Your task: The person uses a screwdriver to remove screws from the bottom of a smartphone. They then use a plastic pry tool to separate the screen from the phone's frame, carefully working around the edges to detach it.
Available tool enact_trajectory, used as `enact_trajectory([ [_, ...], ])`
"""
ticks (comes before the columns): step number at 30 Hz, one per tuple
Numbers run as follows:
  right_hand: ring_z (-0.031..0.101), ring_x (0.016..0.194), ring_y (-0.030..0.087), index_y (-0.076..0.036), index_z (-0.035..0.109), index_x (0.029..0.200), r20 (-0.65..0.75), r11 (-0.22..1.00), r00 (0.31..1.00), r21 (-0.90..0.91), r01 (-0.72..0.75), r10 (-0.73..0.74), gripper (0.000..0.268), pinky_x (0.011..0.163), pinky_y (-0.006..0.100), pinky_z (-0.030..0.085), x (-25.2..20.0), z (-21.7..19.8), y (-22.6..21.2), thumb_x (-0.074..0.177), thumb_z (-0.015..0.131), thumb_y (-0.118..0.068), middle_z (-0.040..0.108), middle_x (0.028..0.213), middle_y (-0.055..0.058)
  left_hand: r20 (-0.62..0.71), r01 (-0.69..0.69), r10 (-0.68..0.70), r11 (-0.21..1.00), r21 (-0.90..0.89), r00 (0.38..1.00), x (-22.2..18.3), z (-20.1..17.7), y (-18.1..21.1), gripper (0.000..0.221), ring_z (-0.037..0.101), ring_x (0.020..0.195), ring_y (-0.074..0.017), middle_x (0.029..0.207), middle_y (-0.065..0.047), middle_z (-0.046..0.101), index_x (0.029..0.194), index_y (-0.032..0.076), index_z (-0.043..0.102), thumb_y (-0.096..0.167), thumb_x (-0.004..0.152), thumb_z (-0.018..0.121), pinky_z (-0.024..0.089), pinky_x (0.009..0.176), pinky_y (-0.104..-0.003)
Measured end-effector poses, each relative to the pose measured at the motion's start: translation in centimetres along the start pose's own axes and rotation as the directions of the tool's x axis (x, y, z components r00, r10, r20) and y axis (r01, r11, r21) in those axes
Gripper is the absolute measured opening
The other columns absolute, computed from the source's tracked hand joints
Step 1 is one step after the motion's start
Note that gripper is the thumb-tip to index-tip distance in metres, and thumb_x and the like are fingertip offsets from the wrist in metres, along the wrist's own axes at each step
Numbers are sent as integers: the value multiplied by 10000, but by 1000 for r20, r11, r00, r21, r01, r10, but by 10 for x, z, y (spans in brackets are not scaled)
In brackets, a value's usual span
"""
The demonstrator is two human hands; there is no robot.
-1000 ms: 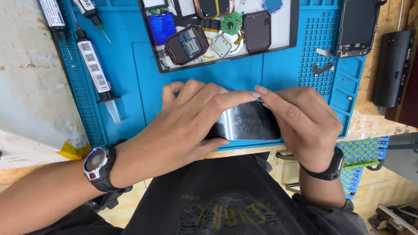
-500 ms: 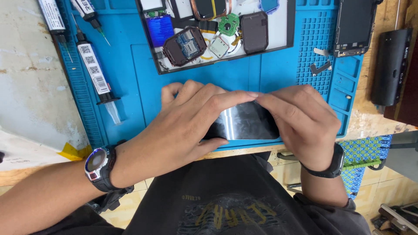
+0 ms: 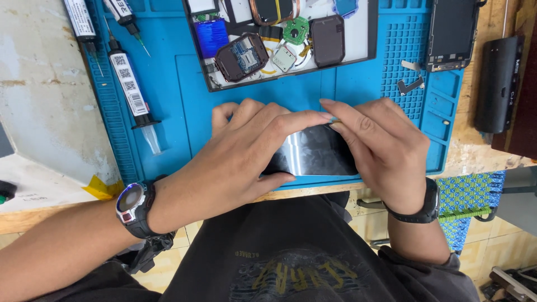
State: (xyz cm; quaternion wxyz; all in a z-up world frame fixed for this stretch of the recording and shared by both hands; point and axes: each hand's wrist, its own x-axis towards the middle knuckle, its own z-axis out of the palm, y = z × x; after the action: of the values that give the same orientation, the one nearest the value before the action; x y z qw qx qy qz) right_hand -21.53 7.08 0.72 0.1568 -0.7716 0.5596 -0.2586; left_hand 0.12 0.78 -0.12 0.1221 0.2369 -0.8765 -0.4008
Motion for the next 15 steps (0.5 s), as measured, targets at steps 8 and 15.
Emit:
enact_trajectory([
  [8,468,723,243,34,620,1196,60,997,996,38,-65,63,230,743,334,410,6,-3,0,969,602,0,538,823,102,-1,-2,2,1000,6,1000,1,-1,1,744,421,927,-215,1086,-14,497,1401,212,257,230,850,757,250,768,-369],
  [15,443,699,247,28,622,1186,78,996,994,51,-77,73,222,721,335,395,8,-5,1,969,597,-13,530,813,99,1,3,-3,1000,11,1000,1,0,1,785,425,944,-216,1100,-14,501,1397,219,256,230,817,785,256,782,-376],
])
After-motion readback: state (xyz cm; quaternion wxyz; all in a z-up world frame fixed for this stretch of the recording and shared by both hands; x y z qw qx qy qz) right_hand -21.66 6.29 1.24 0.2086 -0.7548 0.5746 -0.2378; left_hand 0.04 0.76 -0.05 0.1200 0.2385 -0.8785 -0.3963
